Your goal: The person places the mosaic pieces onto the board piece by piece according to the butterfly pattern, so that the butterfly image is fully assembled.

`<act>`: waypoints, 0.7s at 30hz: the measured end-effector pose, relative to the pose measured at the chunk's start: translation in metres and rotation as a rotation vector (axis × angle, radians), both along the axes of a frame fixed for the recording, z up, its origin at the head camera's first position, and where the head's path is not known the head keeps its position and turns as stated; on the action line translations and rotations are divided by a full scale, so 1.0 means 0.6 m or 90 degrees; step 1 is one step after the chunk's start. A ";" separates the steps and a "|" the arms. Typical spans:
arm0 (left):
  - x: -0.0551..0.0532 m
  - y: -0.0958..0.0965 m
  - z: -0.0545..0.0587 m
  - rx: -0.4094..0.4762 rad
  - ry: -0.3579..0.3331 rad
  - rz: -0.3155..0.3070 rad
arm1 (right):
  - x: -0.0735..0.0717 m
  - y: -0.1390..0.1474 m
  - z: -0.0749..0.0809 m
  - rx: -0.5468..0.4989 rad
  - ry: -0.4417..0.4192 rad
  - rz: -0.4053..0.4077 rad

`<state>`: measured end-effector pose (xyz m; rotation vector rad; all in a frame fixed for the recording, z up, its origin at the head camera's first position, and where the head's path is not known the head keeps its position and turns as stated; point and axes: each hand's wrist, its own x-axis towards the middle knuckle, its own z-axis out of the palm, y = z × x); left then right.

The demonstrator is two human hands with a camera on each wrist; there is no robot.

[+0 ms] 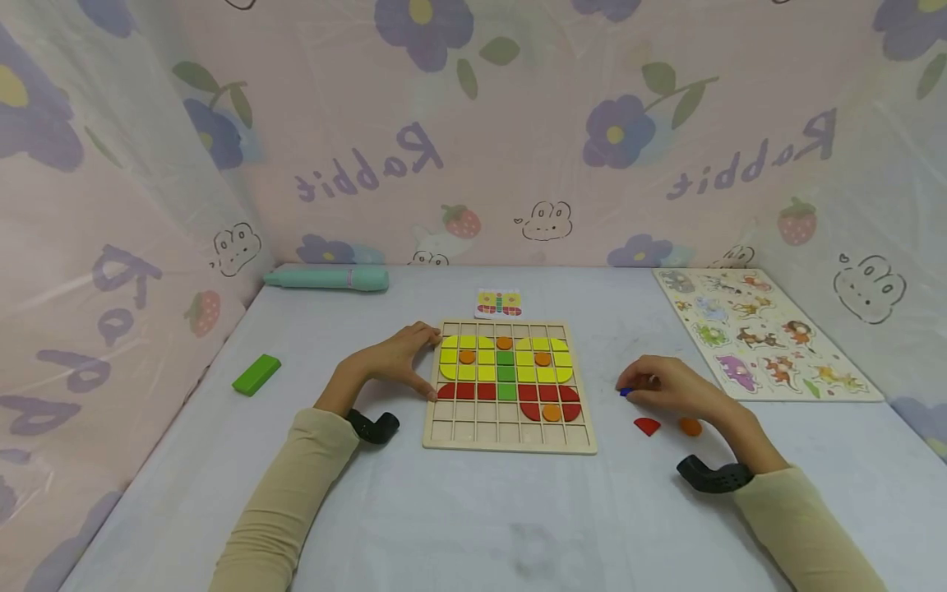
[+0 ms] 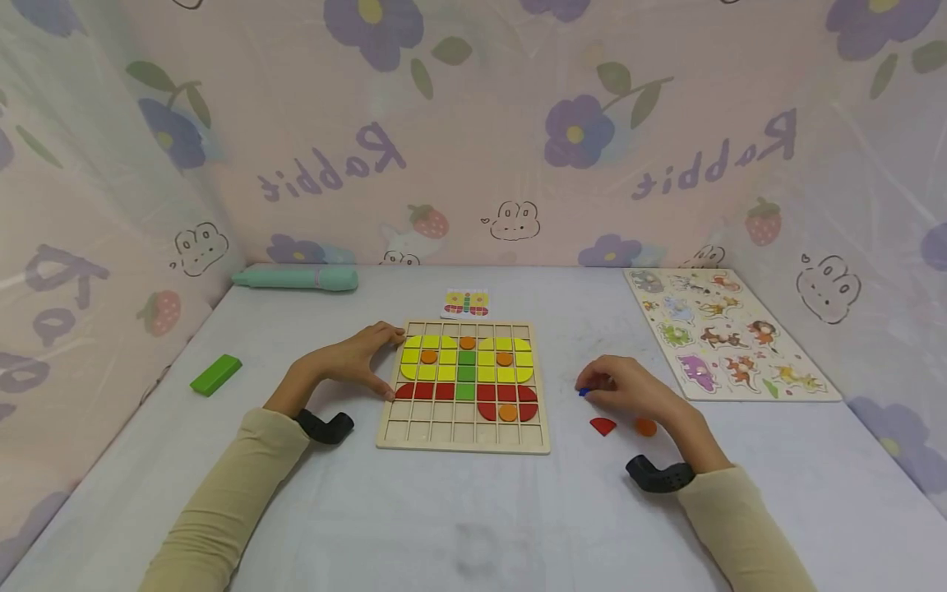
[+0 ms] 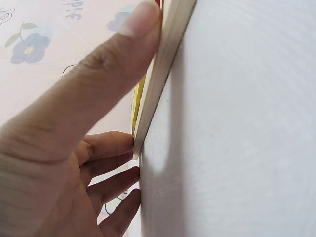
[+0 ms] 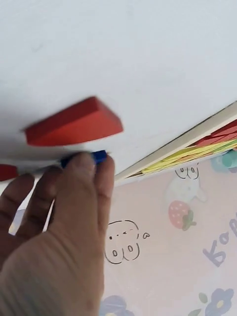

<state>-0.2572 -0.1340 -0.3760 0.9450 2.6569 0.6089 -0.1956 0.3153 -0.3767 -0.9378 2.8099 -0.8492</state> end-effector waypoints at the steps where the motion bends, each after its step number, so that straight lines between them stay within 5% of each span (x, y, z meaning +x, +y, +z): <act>1: 0.000 0.000 0.000 0.004 0.002 -0.002 | 0.000 -0.003 -0.001 -0.004 0.012 0.007; 5: 0.000 0.000 0.000 0.005 0.002 -0.002 | 0.001 -0.012 0.000 0.009 0.046 -0.026; 10: -0.002 0.002 0.001 -0.007 -0.014 0.011 | 0.002 -0.024 0.000 0.085 -0.008 -0.126; 21: -0.002 0.002 0.000 -0.011 -0.011 0.013 | 0.003 -0.035 -0.003 0.047 -0.019 -0.066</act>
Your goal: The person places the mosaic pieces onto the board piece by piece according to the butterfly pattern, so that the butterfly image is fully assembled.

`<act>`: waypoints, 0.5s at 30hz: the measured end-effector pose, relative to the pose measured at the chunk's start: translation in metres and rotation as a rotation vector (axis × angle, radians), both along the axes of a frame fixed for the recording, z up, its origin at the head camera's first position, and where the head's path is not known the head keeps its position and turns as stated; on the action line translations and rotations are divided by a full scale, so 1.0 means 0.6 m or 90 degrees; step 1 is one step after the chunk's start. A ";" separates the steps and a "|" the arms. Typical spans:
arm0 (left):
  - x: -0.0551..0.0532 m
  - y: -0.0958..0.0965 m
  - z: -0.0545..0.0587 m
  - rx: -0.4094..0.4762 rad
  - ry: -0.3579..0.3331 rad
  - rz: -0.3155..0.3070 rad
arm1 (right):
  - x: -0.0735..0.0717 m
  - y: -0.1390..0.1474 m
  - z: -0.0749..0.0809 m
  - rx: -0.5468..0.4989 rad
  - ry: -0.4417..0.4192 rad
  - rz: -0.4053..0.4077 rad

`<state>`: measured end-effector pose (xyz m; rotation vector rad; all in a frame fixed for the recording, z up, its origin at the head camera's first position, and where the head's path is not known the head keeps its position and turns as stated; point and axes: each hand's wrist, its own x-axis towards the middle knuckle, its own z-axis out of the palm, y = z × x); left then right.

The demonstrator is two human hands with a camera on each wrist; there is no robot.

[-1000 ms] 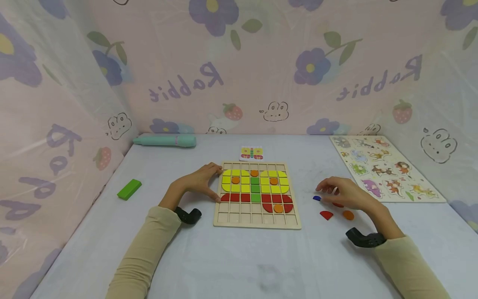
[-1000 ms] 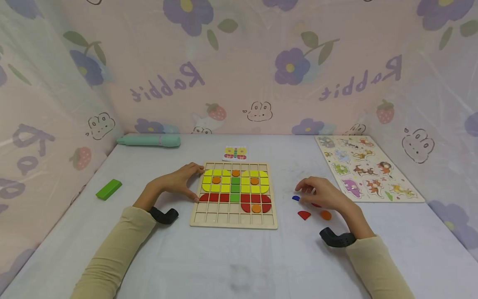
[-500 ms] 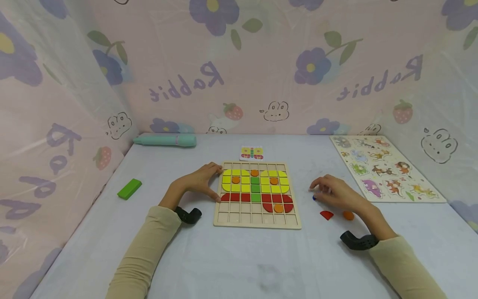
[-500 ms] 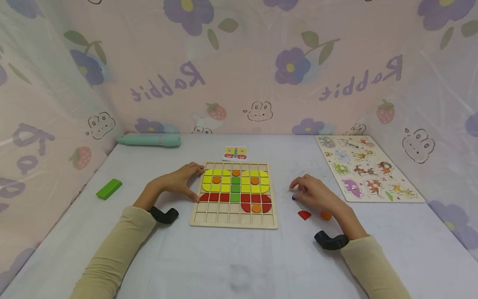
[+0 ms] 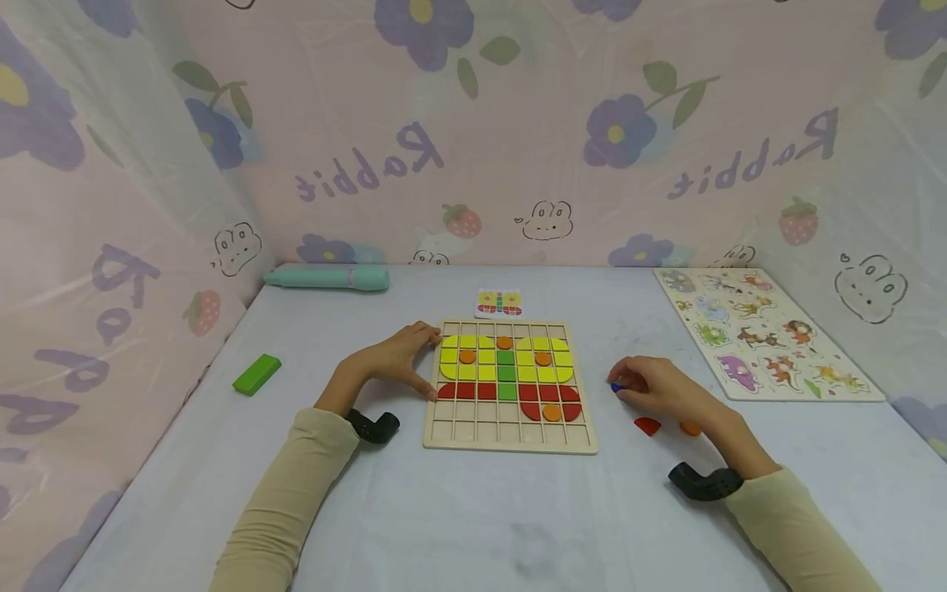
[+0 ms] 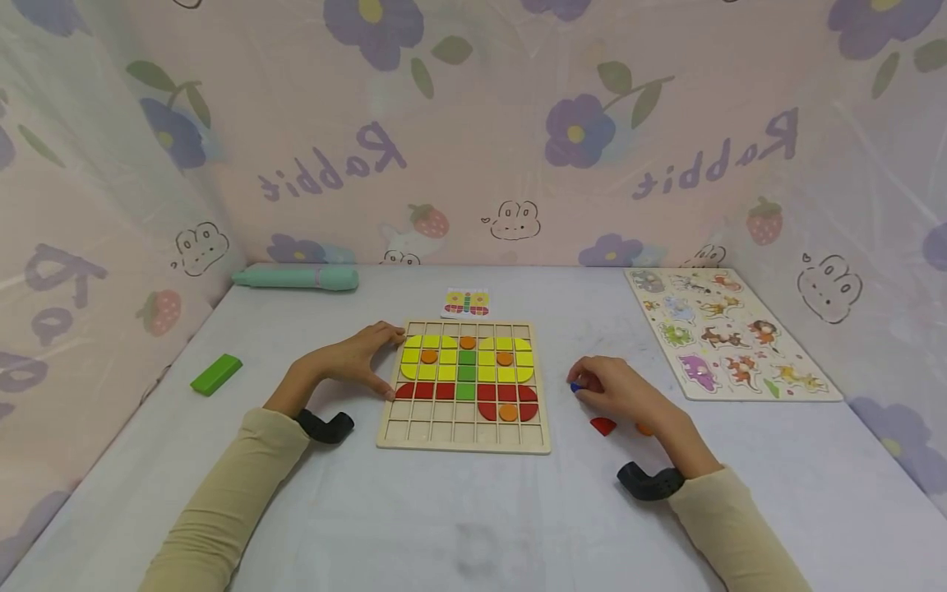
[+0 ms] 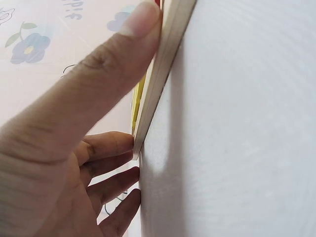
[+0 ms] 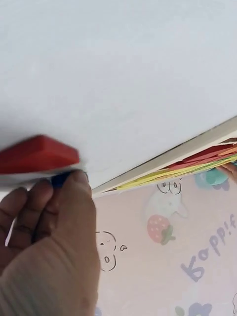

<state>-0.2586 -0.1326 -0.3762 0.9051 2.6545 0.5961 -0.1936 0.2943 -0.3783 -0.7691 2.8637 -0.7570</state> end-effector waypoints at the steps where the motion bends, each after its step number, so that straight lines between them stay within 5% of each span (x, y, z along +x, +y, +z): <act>1: 0.000 0.000 0.001 0.000 0.000 -0.001 | 0.000 -0.003 -0.001 -0.008 0.006 0.003; 8: 0.001 -0.001 0.002 0.002 -0.003 -0.002 | 0.013 -0.064 0.008 -0.054 0.079 0.066; 15: -0.001 -0.001 0.000 -0.006 0.000 -0.004 | 0.020 -0.155 0.012 -0.074 0.072 0.171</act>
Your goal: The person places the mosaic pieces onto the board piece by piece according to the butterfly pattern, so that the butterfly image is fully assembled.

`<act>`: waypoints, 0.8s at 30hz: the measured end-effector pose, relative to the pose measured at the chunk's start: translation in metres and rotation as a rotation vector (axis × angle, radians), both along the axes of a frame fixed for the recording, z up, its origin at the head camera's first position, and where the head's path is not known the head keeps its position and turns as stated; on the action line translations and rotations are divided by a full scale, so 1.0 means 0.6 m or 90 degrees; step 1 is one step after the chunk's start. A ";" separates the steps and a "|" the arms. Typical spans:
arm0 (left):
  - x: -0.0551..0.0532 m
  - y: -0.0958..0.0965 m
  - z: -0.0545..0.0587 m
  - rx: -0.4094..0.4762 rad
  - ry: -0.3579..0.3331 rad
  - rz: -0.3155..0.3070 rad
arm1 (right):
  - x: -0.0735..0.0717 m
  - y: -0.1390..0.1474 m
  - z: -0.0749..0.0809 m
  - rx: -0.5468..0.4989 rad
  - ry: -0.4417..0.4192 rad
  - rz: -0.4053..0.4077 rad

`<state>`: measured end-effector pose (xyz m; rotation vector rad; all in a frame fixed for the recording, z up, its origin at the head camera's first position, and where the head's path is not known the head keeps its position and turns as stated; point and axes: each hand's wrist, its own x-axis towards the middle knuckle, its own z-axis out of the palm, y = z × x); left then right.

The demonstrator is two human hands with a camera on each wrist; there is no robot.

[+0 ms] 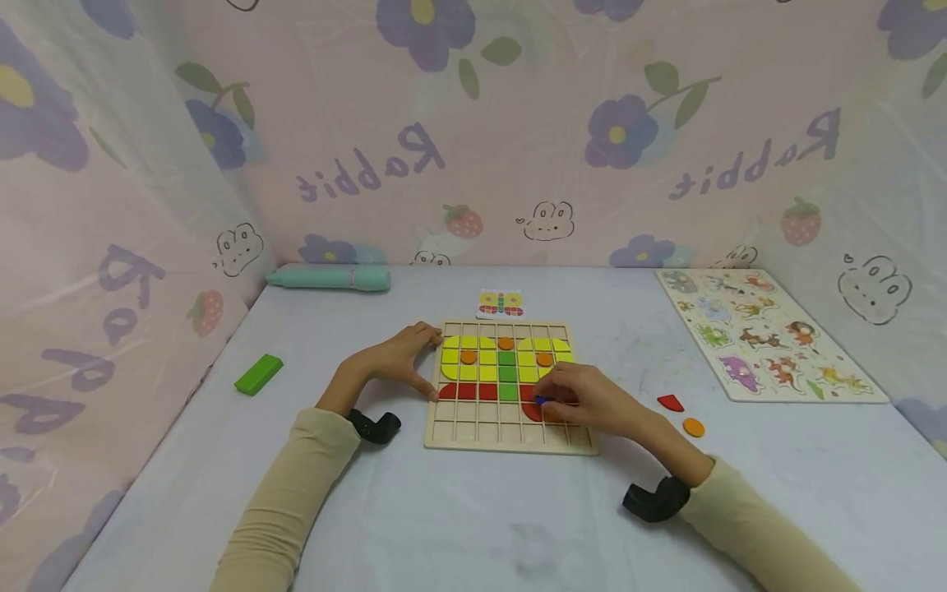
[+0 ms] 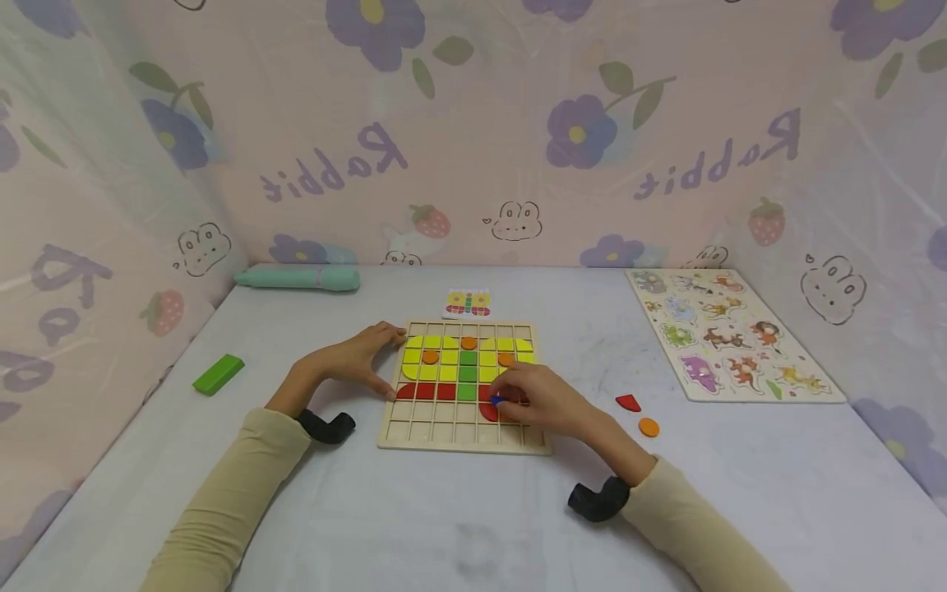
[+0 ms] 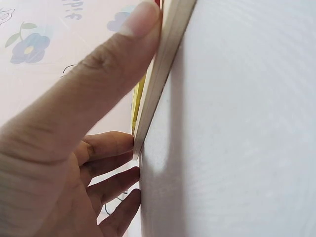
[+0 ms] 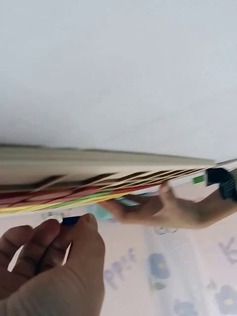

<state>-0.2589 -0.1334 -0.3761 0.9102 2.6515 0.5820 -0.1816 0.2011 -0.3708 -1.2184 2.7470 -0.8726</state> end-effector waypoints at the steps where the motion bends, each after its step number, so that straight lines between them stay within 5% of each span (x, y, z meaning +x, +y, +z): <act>1: 0.000 0.000 -0.001 -0.002 0.000 0.001 | 0.000 -0.011 -0.002 0.003 0.002 0.010; 9: -0.001 0.002 -0.002 0.003 -0.008 0.003 | -0.004 -0.067 -0.019 0.040 0.040 0.037; 24: 0.000 0.001 0.000 0.003 -0.008 0.006 | -0.010 -0.074 -0.024 0.018 0.059 0.015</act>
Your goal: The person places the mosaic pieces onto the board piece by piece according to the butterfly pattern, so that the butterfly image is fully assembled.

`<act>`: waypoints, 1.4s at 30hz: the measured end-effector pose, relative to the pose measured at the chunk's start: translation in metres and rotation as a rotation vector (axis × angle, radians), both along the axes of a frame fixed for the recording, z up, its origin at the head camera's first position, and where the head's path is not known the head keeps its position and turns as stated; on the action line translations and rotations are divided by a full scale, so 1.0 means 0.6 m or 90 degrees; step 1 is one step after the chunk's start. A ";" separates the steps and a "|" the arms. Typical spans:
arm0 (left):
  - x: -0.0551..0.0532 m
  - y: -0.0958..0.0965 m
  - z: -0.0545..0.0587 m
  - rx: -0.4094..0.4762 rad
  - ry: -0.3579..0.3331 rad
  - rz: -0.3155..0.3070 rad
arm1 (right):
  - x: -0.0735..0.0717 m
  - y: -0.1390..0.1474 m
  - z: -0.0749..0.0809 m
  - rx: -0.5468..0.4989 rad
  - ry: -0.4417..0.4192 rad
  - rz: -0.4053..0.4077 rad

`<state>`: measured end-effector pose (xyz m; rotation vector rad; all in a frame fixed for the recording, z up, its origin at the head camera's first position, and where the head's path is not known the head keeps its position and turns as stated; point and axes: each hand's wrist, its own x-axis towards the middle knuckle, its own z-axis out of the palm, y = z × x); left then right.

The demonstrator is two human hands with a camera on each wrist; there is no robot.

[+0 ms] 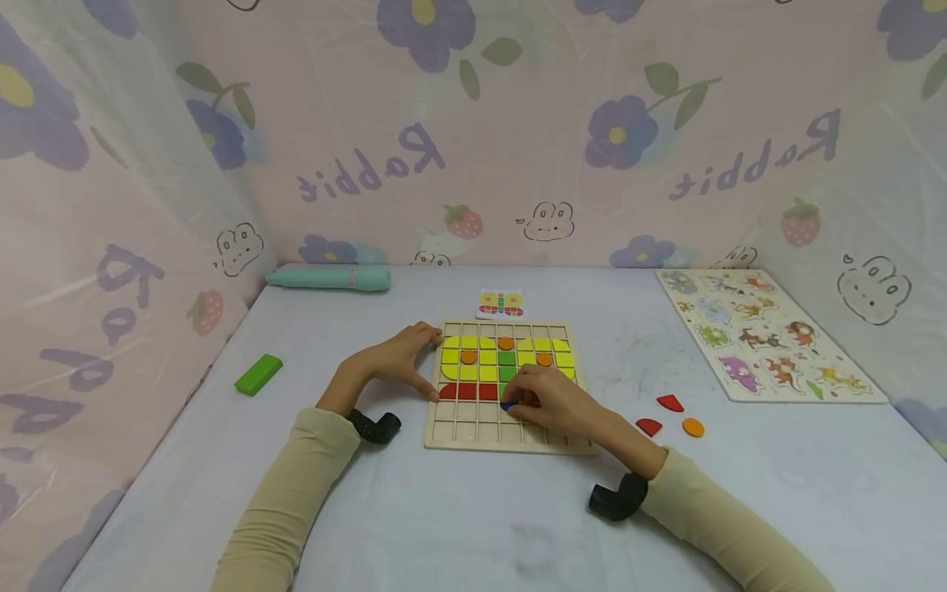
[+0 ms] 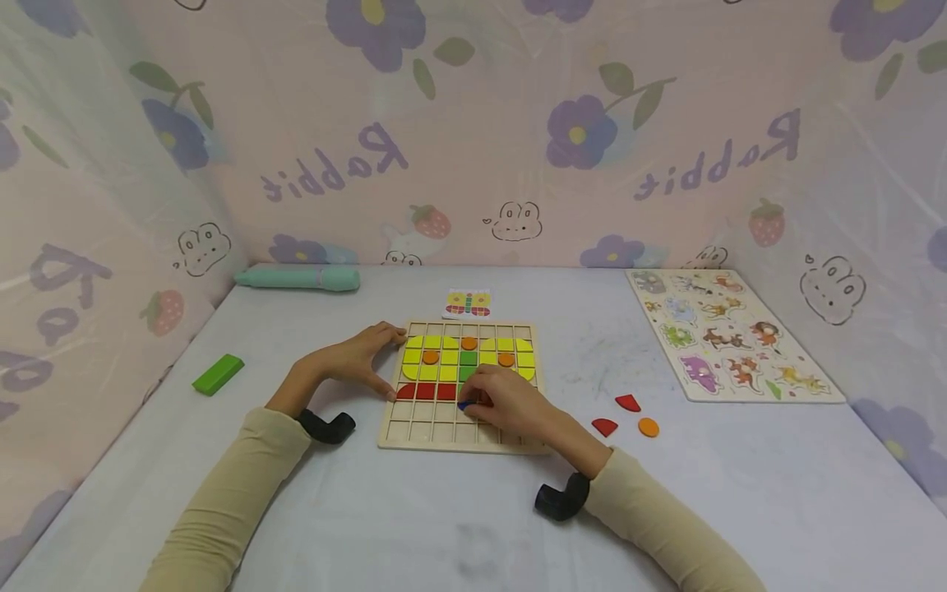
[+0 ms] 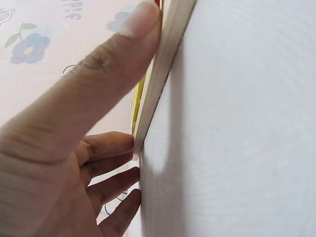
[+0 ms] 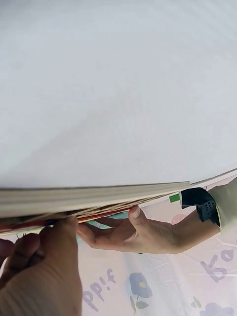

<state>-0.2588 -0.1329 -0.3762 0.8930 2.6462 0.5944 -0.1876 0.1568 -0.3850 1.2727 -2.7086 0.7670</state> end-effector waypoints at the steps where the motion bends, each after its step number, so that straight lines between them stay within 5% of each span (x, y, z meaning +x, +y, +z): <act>1: 0.000 0.000 0.000 0.000 0.001 0.001 | 0.000 0.000 0.000 0.000 -0.002 0.000; 24: 0.001 0.000 0.000 -0.004 0.001 -0.002 | -0.001 0.014 0.006 -0.017 -0.026 -0.007; 29: 0.002 0.001 0.003 -0.007 0.001 0.001 | -0.001 0.054 0.019 -0.038 -0.034 -0.051; 42: 0.000 0.001 0.001 -0.013 0.000 0.005 | 0.007 0.227 0.035 -0.061 0.057 -0.139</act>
